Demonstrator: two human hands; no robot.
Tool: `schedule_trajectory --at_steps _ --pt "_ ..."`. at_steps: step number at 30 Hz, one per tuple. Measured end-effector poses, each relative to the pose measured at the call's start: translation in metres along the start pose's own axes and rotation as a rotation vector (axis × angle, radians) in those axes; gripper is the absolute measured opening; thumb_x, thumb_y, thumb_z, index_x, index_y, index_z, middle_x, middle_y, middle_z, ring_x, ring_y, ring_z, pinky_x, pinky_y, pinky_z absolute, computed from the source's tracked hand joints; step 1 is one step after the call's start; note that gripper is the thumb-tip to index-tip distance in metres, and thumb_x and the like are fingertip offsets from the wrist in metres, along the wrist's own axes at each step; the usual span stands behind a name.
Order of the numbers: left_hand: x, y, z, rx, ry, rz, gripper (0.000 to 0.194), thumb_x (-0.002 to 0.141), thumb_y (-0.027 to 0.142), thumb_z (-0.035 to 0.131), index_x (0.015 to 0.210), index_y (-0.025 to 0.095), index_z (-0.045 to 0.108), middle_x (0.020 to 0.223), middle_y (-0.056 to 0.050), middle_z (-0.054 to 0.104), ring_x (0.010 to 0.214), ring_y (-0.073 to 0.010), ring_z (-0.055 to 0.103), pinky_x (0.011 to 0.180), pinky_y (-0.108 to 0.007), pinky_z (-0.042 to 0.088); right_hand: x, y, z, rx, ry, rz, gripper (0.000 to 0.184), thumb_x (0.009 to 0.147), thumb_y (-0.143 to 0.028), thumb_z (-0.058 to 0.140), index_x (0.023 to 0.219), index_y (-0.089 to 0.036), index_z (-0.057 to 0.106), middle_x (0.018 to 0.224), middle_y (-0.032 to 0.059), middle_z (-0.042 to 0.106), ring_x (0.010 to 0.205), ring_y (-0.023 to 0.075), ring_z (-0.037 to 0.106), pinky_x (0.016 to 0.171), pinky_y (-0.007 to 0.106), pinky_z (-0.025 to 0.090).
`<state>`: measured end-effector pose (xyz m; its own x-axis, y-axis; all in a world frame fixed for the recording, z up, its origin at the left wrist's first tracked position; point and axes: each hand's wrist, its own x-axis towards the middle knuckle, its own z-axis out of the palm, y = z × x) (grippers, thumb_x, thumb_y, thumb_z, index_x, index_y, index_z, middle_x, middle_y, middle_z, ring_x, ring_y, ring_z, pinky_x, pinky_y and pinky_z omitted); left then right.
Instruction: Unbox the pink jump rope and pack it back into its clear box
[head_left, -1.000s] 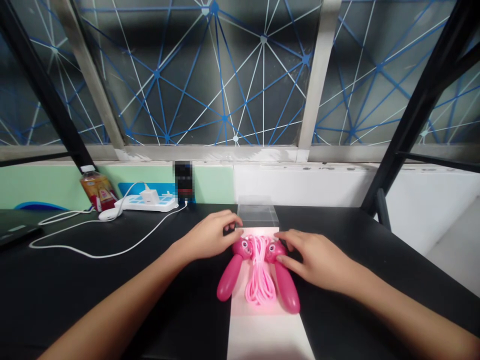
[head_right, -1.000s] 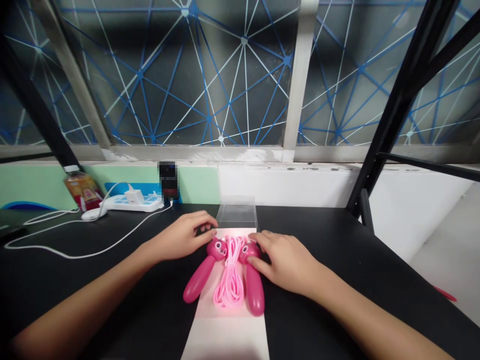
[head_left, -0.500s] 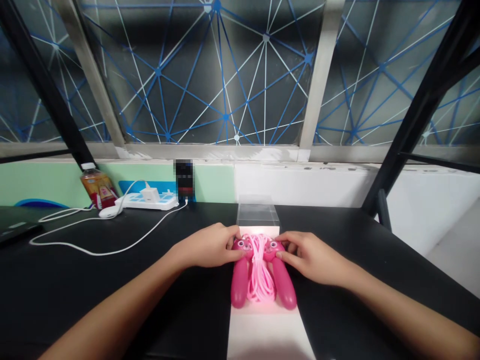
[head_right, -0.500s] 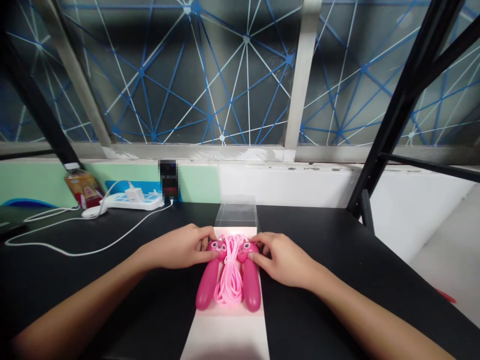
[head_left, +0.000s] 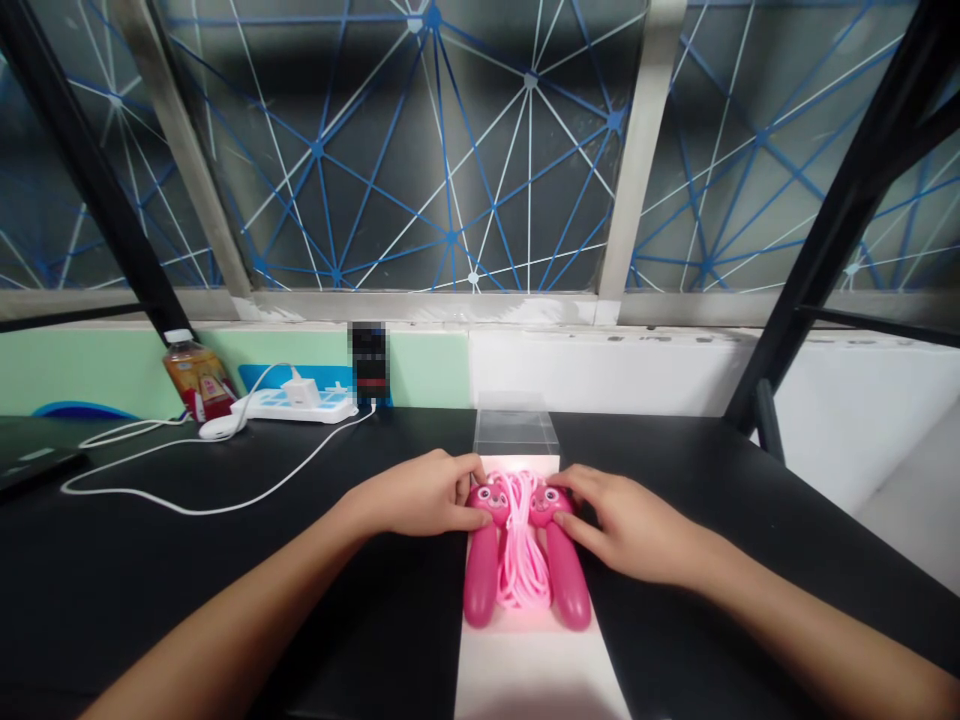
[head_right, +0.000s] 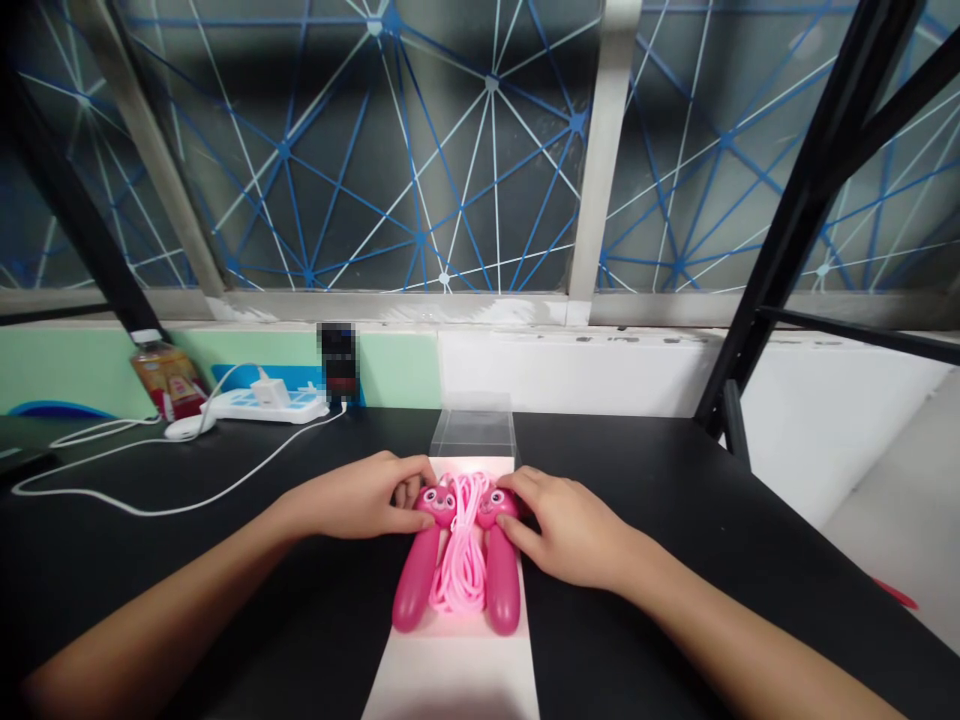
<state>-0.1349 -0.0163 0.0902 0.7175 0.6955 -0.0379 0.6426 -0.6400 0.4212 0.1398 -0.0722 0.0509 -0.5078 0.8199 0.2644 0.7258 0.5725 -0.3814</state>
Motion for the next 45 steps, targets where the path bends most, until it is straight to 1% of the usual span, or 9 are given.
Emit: schedule_trajectory --at_steps 7,17,23,28,32,35,40,42,45 --pt "0.001 -0.003 0.000 0.022 0.011 0.037 0.033 0.082 0.045 0.065 0.105 0.021 0.062 0.084 -0.001 0.070 0.066 -0.0155 0.063 0.058 -0.023 0.041 -0.001 0.000 -0.001 -0.008 0.003 -0.019 0.032 0.094 -0.034 0.053 0.124 -0.023 0.057 0.106 0.0049 0.065 0.088 0.0199 0.064 0.079 0.035 0.050" --pt "-0.001 0.003 0.003 0.167 0.115 0.101 0.029 0.088 0.047 0.061 0.104 0.023 0.065 0.081 -0.001 0.068 0.071 -0.0166 0.063 0.062 -0.024 0.043 0.002 -0.002 0.006 -0.169 0.086 -0.025 0.027 0.096 -0.035 0.051 0.120 -0.022 0.057 0.114 0.0061 0.064 0.094 0.0223 0.065 0.081 0.038 0.054" --pt "0.000 0.011 0.009 0.293 0.182 0.214 0.022 0.093 0.038 0.057 0.108 0.024 0.065 0.100 -0.002 0.071 0.088 -0.0192 0.067 0.075 -0.027 0.046 -0.005 -0.031 0.010 -0.507 0.197 -0.224 0.031 0.096 -0.030 0.048 0.119 -0.012 0.061 0.117 0.0171 0.064 0.098 0.0302 0.063 0.077 0.045 0.054" --pt "0.003 0.016 0.013 0.365 0.213 0.209 0.021 0.095 0.038 0.052 0.102 0.024 0.066 0.099 -0.002 0.070 0.089 -0.0199 0.067 0.075 -0.028 0.048 -0.016 -0.055 0.019 -0.513 0.100 -0.437 0.040 0.096 -0.035 0.050 0.133 -0.021 0.052 0.117 0.0130 0.065 0.104 0.0294 0.062 0.084 0.043 0.051" --pt "0.005 0.017 0.013 0.319 0.222 0.215 0.021 0.094 0.039 0.054 0.102 0.024 0.067 0.101 -0.003 0.070 0.094 -0.0203 0.065 0.080 -0.029 0.049 -0.019 -0.051 0.026 -0.540 0.011 -0.406 0.042 0.094 -0.023 0.050 0.135 -0.026 0.049 0.122 0.0119 0.064 0.101 0.0286 0.064 0.077 0.039 0.051" --pt "0.009 0.011 0.013 0.231 0.262 0.235 0.022 0.095 0.039 0.052 0.102 0.024 0.067 0.105 -0.004 0.069 0.102 -0.0207 0.062 0.088 -0.031 0.049 -0.018 -0.046 0.026 -0.515 -0.033 -0.387 0.042 0.094 -0.022 0.050 0.135 -0.029 0.049 0.125 0.0111 0.062 0.096 0.0267 0.066 0.071 0.036 0.053" --pt "0.022 -0.017 0.017 0.170 0.500 0.141 0.027 0.096 0.034 0.047 0.113 0.023 0.065 0.132 -0.006 0.060 0.124 -0.0220 0.052 0.108 -0.037 0.040 -0.014 -0.043 0.023 -0.499 -0.044 -0.378 0.048 0.091 -0.019 0.052 0.138 -0.029 0.047 0.134 0.0135 0.057 0.101 0.0299 0.066 0.074 0.039 0.055" --pt "0.027 -0.029 0.019 0.144 0.454 0.080 0.037 0.097 0.037 0.046 0.129 0.025 0.058 0.149 -0.005 0.045 0.137 -0.0239 0.042 0.115 -0.041 0.033 -0.013 -0.041 0.021 -0.487 -0.044 -0.357 0.045 0.095 -0.021 0.048 0.138 -0.030 0.048 0.137 0.0137 0.055 0.106 0.0310 0.065 0.077 0.041 0.056" --pt "0.032 -0.042 0.021 0.088 0.348 0.051 0.045 0.097 0.040 0.045 0.140 0.026 0.049 0.156 -0.006 0.034 0.141 -0.0247 0.037 0.117 -0.042 0.030 -0.012 -0.039 0.018 -0.444 -0.053 -0.345 0.040 0.099 -0.029 0.045 0.139 -0.031 0.048 0.137 0.0137 0.055 0.110 0.0312 0.063 0.082 0.043 0.055"
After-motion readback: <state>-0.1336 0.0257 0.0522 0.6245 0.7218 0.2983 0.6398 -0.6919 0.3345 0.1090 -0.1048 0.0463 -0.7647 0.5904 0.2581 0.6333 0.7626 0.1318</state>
